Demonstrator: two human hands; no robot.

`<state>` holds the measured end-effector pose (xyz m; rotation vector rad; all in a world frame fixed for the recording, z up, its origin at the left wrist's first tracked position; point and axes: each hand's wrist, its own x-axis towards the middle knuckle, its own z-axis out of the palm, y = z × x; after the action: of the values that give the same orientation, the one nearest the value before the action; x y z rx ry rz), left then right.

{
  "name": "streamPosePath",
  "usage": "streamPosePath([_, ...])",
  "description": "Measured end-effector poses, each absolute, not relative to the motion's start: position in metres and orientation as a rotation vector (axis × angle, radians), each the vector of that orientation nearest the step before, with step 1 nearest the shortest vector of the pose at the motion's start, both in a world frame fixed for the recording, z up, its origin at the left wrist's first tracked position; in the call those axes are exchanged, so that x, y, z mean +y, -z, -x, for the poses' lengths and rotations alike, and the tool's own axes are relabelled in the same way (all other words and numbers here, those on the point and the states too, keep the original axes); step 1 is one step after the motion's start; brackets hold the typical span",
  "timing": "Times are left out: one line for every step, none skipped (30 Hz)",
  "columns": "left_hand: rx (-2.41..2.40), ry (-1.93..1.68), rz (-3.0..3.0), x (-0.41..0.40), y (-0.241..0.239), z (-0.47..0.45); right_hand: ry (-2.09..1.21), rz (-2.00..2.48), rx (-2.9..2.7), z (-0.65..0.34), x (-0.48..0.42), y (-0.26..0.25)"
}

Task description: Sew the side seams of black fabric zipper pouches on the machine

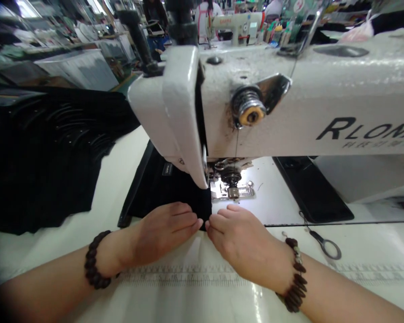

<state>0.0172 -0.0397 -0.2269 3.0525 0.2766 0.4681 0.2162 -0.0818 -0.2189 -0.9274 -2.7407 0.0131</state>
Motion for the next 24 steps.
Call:
streamPosePath([0.279, -0.466, -3.063, -0.036, 0.227, -0.018, 0.031, 0.928, -2.737, -0.216, -0.081, 0.22])
streamPosePath([0.285, -0.458, -3.078, -0.032, 0.228, -0.018, 0.074, 0.929, -2.73, -0.216, -0.08, 0.222])
streamPosePath([0.295, -0.441, -3.092, -0.028, 0.228, -0.018, 0.116, 0.936, -2.721, -0.216, -0.08, 0.224])
streamPosePath([0.302, -0.418, -3.105, -0.024, 0.229, -0.019, 0.154, 0.949, -2.71, -0.217, -0.079, 0.226])
streamPosePath([0.308, -0.393, -3.114, -0.02, 0.229, -0.019, 0.184, 0.964, -2.702, -0.217, -0.078, 0.229])
streamPosePath([0.305, -0.37, -3.119, -0.016, 0.23, -0.02, 0.207, 0.987, -2.694, -0.218, -0.077, 0.231])
streamPosePath([0.302, -0.347, -3.124, -0.012, 0.23, -0.021, 0.221, 1.014, -2.69, -0.218, -0.076, 0.233])
streamPosePath([0.302, -0.318, -3.13, -0.008, 0.231, -0.021, 0.227, 1.04, -2.69, -0.219, -0.075, 0.235])
streamPosePath([0.308, -0.294, -3.135, -0.004, 0.231, -0.022, 0.228, 1.06, -2.691, -0.219, -0.074, 0.236])
streamPosePath([0.319, -0.267, -3.141, 0.0, 0.231, -0.023, 0.225, 1.075, -2.692, -0.219, -0.074, 0.237])
streamPosePath([0.335, -0.239, -3.149, 0.003, 0.231, -0.024, 0.215, 1.09, -2.689, -0.219, -0.073, 0.238])
streamPosePath([0.354, -0.212, -3.157, 0.007, 0.231, -0.025, 0.194, 1.106, -2.68, -0.219, -0.073, 0.238])
streamPosePath([0.378, -0.193, -3.167, 0.01, 0.231, -0.026, 0.16, 1.127, -2.666, -0.219, -0.073, 0.238])
streamPosePath([0.397, -0.178, -3.177, 0.013, 0.231, -0.027, 0.121, 1.155, -2.648, -0.219, -0.072, 0.238])
streamPosePath([0.419, -0.176, -3.19, 0.016, 0.231, -0.027, 0.079, 1.185, -2.628, -0.219, -0.072, 0.237])
streamPosePath([0.447, -0.183, -3.205, 0.019, 0.231, -0.028, 0.041, 1.21, -2.61, -0.218, -0.072, 0.237])
streamPosePath([0.478, -0.201, -3.221, 0.021, 0.232, -0.028, 0.012, 1.224, -2.597, -0.218, -0.073, 0.236])
streamPosePath([0.507, -0.223, -3.236, 0.023, 0.233, -0.029, -0.009, 1.232, -2.589, -0.218, -0.073, 0.236])
streamPosePath([0.532, -0.25, -3.248, 0.025, 0.235, -0.029, -0.026, 1.236, -2.585, -0.217, -0.073, 0.235])
streamPosePath([0.551, -0.272, -3.256, 0.026, 0.236, -0.029, -0.038, 1.237, -2.584, -0.217, -0.073, 0.234])
streamPosePath([0.559, -0.291, -3.259, 0.027, 0.238, -0.029, -0.046, 1.237, -2.583, -0.217, -0.072, 0.234])
streamPosePath([0.562, -0.304, -3.26, 0.028, 0.24, -0.029, -0.048, 1.24, -2.581, -0.217, -0.072, 0.233])
streamPosePath([0.569, -0.316, -3.26, 0.029, 0.242, -0.028, -0.045, 1.243, -2.577, -0.216, -0.072, 0.232])
streamPosePath([0.583, -0.317, -3.259, 0.029, 0.244, -0.029, -0.039, 1.242, -2.575, -0.216, -0.072, 0.232])
